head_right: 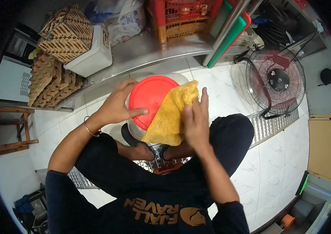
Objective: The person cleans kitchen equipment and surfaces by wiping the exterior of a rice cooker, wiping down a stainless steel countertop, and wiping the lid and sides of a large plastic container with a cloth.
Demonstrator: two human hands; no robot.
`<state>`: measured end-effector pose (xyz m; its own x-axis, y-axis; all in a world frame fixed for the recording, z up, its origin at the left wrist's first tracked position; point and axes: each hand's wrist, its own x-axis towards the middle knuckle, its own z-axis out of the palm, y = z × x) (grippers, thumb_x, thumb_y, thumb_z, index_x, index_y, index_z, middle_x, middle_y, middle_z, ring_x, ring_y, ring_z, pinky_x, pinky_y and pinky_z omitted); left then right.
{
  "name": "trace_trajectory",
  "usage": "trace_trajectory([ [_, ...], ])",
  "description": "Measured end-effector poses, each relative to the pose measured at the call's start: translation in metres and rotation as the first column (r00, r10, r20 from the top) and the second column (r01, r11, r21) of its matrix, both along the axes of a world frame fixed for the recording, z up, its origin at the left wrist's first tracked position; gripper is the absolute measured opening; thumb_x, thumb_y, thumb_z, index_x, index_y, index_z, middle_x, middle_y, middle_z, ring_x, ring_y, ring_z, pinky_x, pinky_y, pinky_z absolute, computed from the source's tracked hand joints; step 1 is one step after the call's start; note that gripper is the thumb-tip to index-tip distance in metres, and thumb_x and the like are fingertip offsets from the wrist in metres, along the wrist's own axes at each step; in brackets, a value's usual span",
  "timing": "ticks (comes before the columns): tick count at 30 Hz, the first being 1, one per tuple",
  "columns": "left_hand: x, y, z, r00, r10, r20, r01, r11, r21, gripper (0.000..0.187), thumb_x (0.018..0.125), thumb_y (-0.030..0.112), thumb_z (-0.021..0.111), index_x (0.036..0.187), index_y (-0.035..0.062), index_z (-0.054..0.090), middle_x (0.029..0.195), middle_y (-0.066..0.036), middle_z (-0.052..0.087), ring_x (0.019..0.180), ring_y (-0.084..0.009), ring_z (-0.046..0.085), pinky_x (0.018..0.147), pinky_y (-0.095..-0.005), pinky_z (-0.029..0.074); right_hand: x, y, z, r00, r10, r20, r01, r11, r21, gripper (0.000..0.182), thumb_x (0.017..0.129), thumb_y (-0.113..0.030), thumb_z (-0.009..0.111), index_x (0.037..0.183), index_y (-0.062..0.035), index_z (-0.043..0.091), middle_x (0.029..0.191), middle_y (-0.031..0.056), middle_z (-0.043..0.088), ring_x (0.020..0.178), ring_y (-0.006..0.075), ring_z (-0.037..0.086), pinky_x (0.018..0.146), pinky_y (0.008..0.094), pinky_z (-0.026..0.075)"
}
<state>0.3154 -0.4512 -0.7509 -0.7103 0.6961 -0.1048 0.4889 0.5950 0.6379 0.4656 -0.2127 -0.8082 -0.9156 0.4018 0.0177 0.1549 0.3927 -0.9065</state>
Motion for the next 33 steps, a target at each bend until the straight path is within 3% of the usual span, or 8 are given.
trace_trajectory([
  [3,0.005,0.009,0.01,0.997,0.057,0.054,-0.057,0.998,-0.005,0.085,0.067,0.045,0.089,0.132,-0.0016,0.058,0.134,-0.021,0.053,0.126,-0.0413,0.049,0.106,-0.0467,0.042,0.014,-0.027,-0.003,0.987,-0.004,-0.161,0.105,0.77,0.629,0.04,0.108,-0.027,0.045,0.12,0.0081,0.06,0.133,0.0318,0.058,0.115,0.0434,0.059,0.105,0.045,0.042],
  [8,0.025,0.021,0.018,0.972,0.165,-0.167,-0.163,0.986,0.028,0.071,0.073,0.035,0.086,0.126,-0.004,0.059,0.124,-0.018,0.057,0.118,-0.0408,0.053,0.099,-0.048,0.046,0.009,-0.007,-0.005,0.97,-0.151,-0.189,0.12,0.979,-0.166,0.038,0.107,-0.025,0.048,0.125,0.0068,0.06,0.129,0.0246,0.062,0.118,0.0347,0.06,0.105,0.0418,0.043],
  [10,0.037,0.024,0.017,0.96,0.059,-0.275,-0.06,0.998,0.003,0.065,0.075,0.031,0.082,0.125,-0.0039,0.059,0.123,-0.018,0.057,0.117,-0.0398,0.054,0.098,-0.0478,0.046,0.003,0.01,0.002,0.933,-0.358,-0.039,0.225,0.664,-0.713,0.036,0.106,-0.023,0.052,0.127,0.0058,0.06,0.129,0.0193,0.064,0.116,0.0305,0.062,0.103,0.0389,0.046],
  [14,0.073,0.036,0.014,0.864,-0.113,-0.491,0.127,0.992,-0.005,0.047,0.08,0.022,0.072,0.118,-0.0028,0.058,0.122,-0.018,0.057,0.115,-0.0363,0.055,0.097,-0.047,0.046,-0.001,0.023,0.012,0.934,-0.355,0.039,0.119,0.206,-0.971,0.036,0.105,-0.022,0.055,0.131,0.003,0.059,0.126,0.0137,0.066,0.11,0.0266,0.066,0.096,0.0358,0.051],
  [18,0.075,0.036,0.009,0.83,-0.057,-0.555,0.15,0.981,0.123,0.036,0.081,0.016,0.066,0.111,-0.0005,0.058,0.125,-0.016,0.056,0.115,-0.0341,0.055,0.097,-0.0458,0.046,0.004,0.02,-0.007,0.969,-0.239,0.057,0.221,0.747,-0.627,0.045,0.106,-0.032,0.054,0.137,0.0002,0.054,0.127,0.0128,0.065,0.115,0.0278,0.065,0.101,0.0392,0.051],
  [21,0.05,0.023,0.008,0.789,-0.191,-0.583,0.272,0.961,0.053,0.037,0.077,0.014,0.07,0.11,0.0006,0.06,0.128,-0.016,0.055,0.118,-0.0348,0.054,0.099,-0.0456,0.046,0.004,0.051,0.002,0.917,-0.376,0.13,0.301,0.443,-0.844,0.047,0.106,-0.035,0.052,0.138,-0.0006,0.053,0.129,0.0128,0.065,0.116,0.0303,0.065,0.104,0.0428,0.051],
  [28,-0.015,-0.002,0.037,0.601,-0.397,-0.693,0.566,0.824,0.018,0.03,0.076,0.004,0.068,0.105,0.0102,0.063,0.131,-0.013,0.056,0.121,-0.0358,0.054,0.101,-0.0499,0.044,0.013,0.106,0.068,0.932,-0.296,-0.21,-0.101,0.345,-0.933,0.052,0.106,-0.033,0.05,0.146,0.0005,0.045,0.139,0.0169,0.058,0.13,0.0333,0.056,0.112,0.0496,0.044],
  [33,-0.026,-0.018,0.032,0.788,-0.199,-0.583,0.294,0.953,0.072,0.05,0.076,0.005,0.072,0.124,0.0085,0.06,0.143,-0.016,0.05,0.132,-0.0396,0.048,0.111,-0.0489,0.039,0.002,0.053,0.078,0.94,-0.202,-0.276,-0.066,0.684,-0.726,0.058,0.106,-0.039,0.048,0.149,-0.0011,0.042,0.146,0.0168,0.052,0.13,0.0333,0.056,0.112,0.0494,0.043],
])
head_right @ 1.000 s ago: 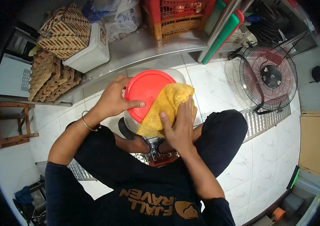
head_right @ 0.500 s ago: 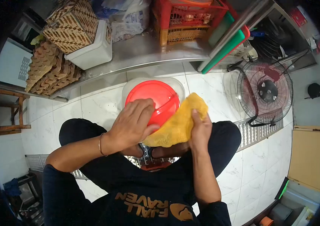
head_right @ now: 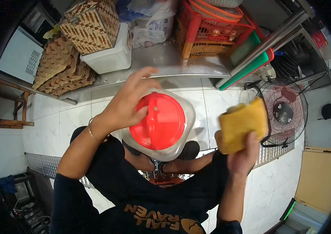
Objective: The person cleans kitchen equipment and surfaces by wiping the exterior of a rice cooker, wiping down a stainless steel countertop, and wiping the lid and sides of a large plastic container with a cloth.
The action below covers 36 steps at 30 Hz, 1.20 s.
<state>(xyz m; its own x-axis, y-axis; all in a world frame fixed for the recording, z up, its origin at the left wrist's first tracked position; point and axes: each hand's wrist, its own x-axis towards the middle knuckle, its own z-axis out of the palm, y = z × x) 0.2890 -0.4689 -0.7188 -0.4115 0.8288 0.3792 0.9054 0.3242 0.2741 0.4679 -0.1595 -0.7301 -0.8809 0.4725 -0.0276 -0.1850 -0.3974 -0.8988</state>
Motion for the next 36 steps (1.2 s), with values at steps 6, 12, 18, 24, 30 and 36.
trace_trajectory([
  [6,0.002,-0.029,-0.041,0.761,0.066,0.646,-0.054,0.998,-0.038,0.099,0.072,0.024,0.086,0.152,0.0047,0.032,0.157,-0.025,0.031,0.148,-0.0436,0.029,0.121,-0.0427,0.03,-0.05,-0.099,-0.02,0.835,0.449,0.319,-0.288,-0.137,0.948,0.053,0.1,-0.036,0.054,0.139,-0.0001,0.055,0.144,0.0196,0.053,0.142,0.0403,0.041,0.117,0.0507,0.032],
  [12,-0.002,-0.031,-0.032,0.806,-0.11,0.581,0.237,0.96,-0.148,0.125,0.055,0.039,0.096,0.153,-0.0003,0.029,0.159,-0.028,0.025,0.149,-0.0443,0.027,0.123,-0.0423,0.029,-0.084,-0.103,-0.045,0.843,0.494,0.211,-0.344,0.195,0.918,0.052,0.098,-0.031,0.06,0.141,-0.0016,0.054,0.153,0.0137,0.046,0.145,0.0429,0.036,0.117,0.0539,0.03],
  [18,0.008,-0.031,-0.028,0.781,-0.025,0.625,0.128,0.985,-0.12,0.145,0.044,0.041,0.1,0.157,0.0003,0.018,0.162,-0.027,0.02,0.152,-0.0425,0.021,0.124,-0.0417,0.025,-0.014,-0.127,-0.068,0.975,0.199,0.098,-0.18,0.45,0.874,0.06,0.099,-0.034,0.058,0.149,-0.003,0.044,0.155,0.0165,0.043,0.143,0.044,0.037,0.116,0.0548,0.03],
  [24,0.005,-0.029,-0.031,0.802,-0.041,0.596,0.161,0.976,-0.149,0.149,0.044,0.039,0.101,0.159,0.0001,0.014,0.163,-0.026,0.02,0.153,-0.0407,0.021,0.125,-0.0413,0.023,-0.042,-0.102,-0.042,0.939,0.236,0.25,-0.272,0.066,0.96,0.061,0.101,-0.038,0.052,0.15,-0.003,0.042,0.154,0.0193,0.043,0.142,0.0462,0.038,0.117,0.0502,0.029],
  [30,0.006,-0.026,-0.029,0.755,-0.001,0.656,0.133,0.98,-0.151,0.152,0.043,0.036,0.101,0.16,0.0003,0.01,0.164,-0.026,0.019,0.154,-0.039,0.019,0.125,-0.0414,0.022,-0.075,-0.079,-0.066,0.852,0.5,0.156,-0.4,0.427,0.811,0.058,0.102,-0.04,0.047,0.151,-0.0082,0.044,0.157,0.0181,0.039,0.145,0.0463,0.033,0.117,0.0615,0.021],
  [36,0.005,-0.024,-0.038,0.787,-0.028,0.616,0.158,0.975,-0.157,0.152,0.044,0.035,0.101,0.16,0.0016,0.009,0.164,-0.025,0.018,0.154,-0.0381,0.019,0.125,-0.0415,0.022,0.005,-0.125,-0.071,0.958,0.241,0.155,-0.213,0.235,0.948,0.05,0.104,-0.036,0.044,0.148,-0.0145,0.05,0.157,0.0181,0.041,0.148,0.0443,0.029,0.117,0.0653,0.016],
])
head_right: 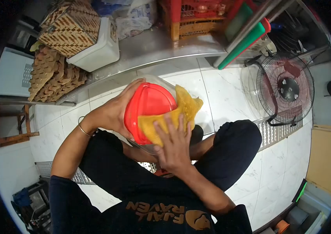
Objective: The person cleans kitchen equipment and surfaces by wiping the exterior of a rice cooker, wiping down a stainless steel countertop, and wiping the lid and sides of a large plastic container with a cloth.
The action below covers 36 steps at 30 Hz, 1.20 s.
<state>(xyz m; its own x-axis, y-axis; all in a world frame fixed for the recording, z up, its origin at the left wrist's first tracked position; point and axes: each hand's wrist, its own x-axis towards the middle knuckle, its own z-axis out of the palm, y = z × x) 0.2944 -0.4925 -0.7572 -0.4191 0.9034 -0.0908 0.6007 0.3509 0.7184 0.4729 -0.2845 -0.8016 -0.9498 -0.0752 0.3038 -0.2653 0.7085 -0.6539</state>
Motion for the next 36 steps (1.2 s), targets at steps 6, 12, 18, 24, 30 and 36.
trace_trajectory([
  [6,0.002,0.002,0.001,0.998,0.03,0.056,-0.031,1.0,0.007,0.148,0.044,0.032,0.1,0.16,0.0021,0.012,0.164,-0.023,0.02,0.153,-0.0381,0.02,0.125,-0.0423,0.022,-0.044,0.019,0.028,0.97,0.223,0.101,-0.244,0.912,0.33,0.047,0.101,-0.032,0.043,0.143,-0.0175,0.057,0.156,0.0211,0.041,0.15,0.0464,0.022,0.12,0.062,0.012],
  [12,0.017,0.002,0.005,0.993,0.094,0.067,-0.097,0.995,0.036,0.144,0.044,0.028,0.1,0.159,0.0022,0.016,0.163,-0.023,0.023,0.153,-0.0371,0.022,0.125,-0.0429,0.024,-0.002,-0.005,-0.025,0.958,-0.281,-0.056,0.253,0.922,-0.292,0.053,0.104,-0.032,0.043,0.155,-0.0159,0.041,0.162,0.018,0.032,0.15,0.0504,0.019,0.116,0.0695,0.012],
  [18,0.011,0.007,-0.007,0.984,0.164,0.062,-0.165,0.986,0.019,0.143,0.041,0.033,0.099,0.157,0.0001,0.02,0.158,-0.024,0.029,0.149,-0.0402,0.028,0.123,-0.0431,0.028,-0.044,0.024,-0.017,0.965,-0.164,0.205,0.212,0.947,-0.24,0.054,0.109,-0.034,0.03,0.157,-0.0094,0.034,0.164,0.0149,0.031,0.152,0.0426,0.023,0.121,0.058,0.013],
  [24,0.023,0.032,-0.011,0.939,0.301,-0.169,-0.281,0.951,0.128,0.135,0.048,0.028,0.098,0.157,0.0007,0.022,0.153,-0.018,0.041,0.143,-0.0332,0.041,0.119,-0.0421,0.033,-0.071,0.022,-0.043,0.917,-0.394,0.058,0.381,0.825,-0.417,0.056,0.105,-0.03,0.042,0.155,-0.0058,0.035,0.151,0.0258,0.045,0.146,0.0461,0.033,0.114,0.0689,0.016],
  [30,0.028,0.032,-0.013,0.938,0.319,-0.134,-0.311,0.947,0.08,0.135,0.049,0.032,0.1,0.155,-0.0009,0.025,0.151,-0.019,0.043,0.142,-0.034,0.042,0.117,-0.0425,0.035,0.032,-0.047,-0.029,0.883,-0.466,0.044,0.469,0.878,-0.096,0.069,0.103,-0.035,0.046,0.153,0.0084,0.029,0.157,0.0254,0.037,0.15,0.046,0.024,0.117,0.0667,0.016],
  [36,0.013,0.024,-0.005,0.954,0.277,-0.115,-0.273,0.961,0.05,0.137,0.05,0.036,0.1,0.157,0.0001,0.022,0.156,-0.019,0.037,0.146,-0.0341,0.037,0.119,-0.0428,0.032,0.031,0.03,-0.021,0.968,-0.196,0.158,0.191,0.981,0.045,0.056,0.103,-0.031,0.047,0.149,0.0023,0.041,0.154,0.0298,0.038,0.149,0.0478,0.026,0.116,0.0686,0.018],
])
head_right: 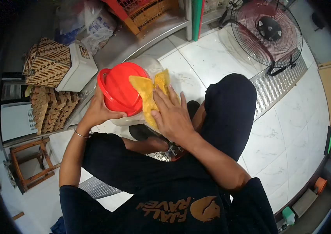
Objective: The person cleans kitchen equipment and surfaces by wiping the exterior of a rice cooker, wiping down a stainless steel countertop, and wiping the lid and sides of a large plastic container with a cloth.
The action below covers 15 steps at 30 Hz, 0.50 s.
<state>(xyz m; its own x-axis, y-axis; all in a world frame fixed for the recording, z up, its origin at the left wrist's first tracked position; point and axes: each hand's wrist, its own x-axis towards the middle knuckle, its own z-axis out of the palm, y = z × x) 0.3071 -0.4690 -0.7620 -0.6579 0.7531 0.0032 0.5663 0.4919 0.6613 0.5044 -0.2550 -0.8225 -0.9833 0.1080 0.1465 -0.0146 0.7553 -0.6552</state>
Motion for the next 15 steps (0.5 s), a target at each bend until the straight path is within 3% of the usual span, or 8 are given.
trace_trajectory([
  [2,-0.014,-0.002,0.01,0.992,-0.124,-0.027,0.122,0.991,-0.048,0.138,0.051,0.036,0.1,0.158,0.0025,0.019,0.159,-0.019,0.034,0.148,-0.0347,0.033,0.121,-0.0424,0.029,-0.001,0.01,0.001,0.998,0.059,0.001,-0.059,0.998,-0.012,0.055,0.103,-0.03,0.047,0.148,0.0011,0.043,0.153,0.0305,0.038,0.149,0.0478,0.026,0.115,0.0694,0.018],
  [4,-0.032,-0.007,0.013,0.985,-0.167,-0.04,0.165,0.984,-0.068,0.139,0.051,0.036,0.099,0.159,0.0037,0.018,0.16,-0.019,0.032,0.149,-0.035,0.031,0.122,-0.0421,0.028,0.001,0.008,-0.004,0.996,0.081,0.041,-0.085,0.991,0.103,0.051,0.103,-0.029,0.047,0.146,-0.0004,0.045,0.153,0.0293,0.039,0.149,0.048,0.025,0.114,0.0712,0.019],
  [6,-0.062,-0.009,0.011,0.957,-0.27,-0.105,0.236,0.937,-0.258,0.141,0.053,0.041,0.097,0.161,0.0066,0.013,0.164,-0.02,0.025,0.152,-0.038,0.024,0.121,-0.0543,0.025,-0.008,0.007,-0.007,0.992,0.109,0.061,-0.117,0.979,0.165,0.05,0.103,-0.028,0.046,0.145,-0.0012,0.047,0.153,0.0288,0.039,0.149,0.0481,0.025,0.113,0.0721,0.02],
  [7,-0.071,-0.012,0.009,0.938,-0.325,-0.118,0.265,0.895,-0.357,0.142,0.054,0.044,0.096,0.161,0.0081,0.011,0.165,-0.02,0.021,0.153,-0.0395,0.02,0.121,-0.0604,0.023,-0.016,0.006,-0.008,0.998,0.049,0.05,-0.057,0.983,0.172,0.048,0.102,-0.027,0.046,0.143,-0.0003,0.049,0.155,0.0261,0.038,0.15,0.0473,0.024,0.113,0.0719,0.021],
  [12,-0.087,0.003,0.023,0.922,-0.386,-0.022,0.351,0.86,-0.37,0.144,0.054,0.047,0.096,0.162,0.0122,0.007,0.169,-0.017,0.014,0.156,-0.0387,0.011,0.12,-0.0675,0.017,-0.075,0.014,-0.026,0.984,-0.163,-0.075,0.172,0.977,0.128,0.045,0.098,-0.021,0.046,0.136,0.0026,0.053,0.162,0.0172,0.03,0.151,0.0451,0.023,0.113,0.0718,0.024],
  [15,-0.087,0.002,0.022,0.923,-0.377,0.081,0.382,0.864,-0.329,0.146,0.053,0.05,0.095,0.162,0.01,0.006,0.168,-0.021,0.011,0.156,-0.0396,0.009,0.12,-0.0668,0.015,-0.127,0.048,-0.029,0.995,-0.086,0.057,0.081,0.993,0.089,0.047,0.097,-0.023,0.046,0.136,0.0031,0.053,0.165,0.0149,0.026,0.152,0.0438,0.021,0.111,0.0738,0.025],
])
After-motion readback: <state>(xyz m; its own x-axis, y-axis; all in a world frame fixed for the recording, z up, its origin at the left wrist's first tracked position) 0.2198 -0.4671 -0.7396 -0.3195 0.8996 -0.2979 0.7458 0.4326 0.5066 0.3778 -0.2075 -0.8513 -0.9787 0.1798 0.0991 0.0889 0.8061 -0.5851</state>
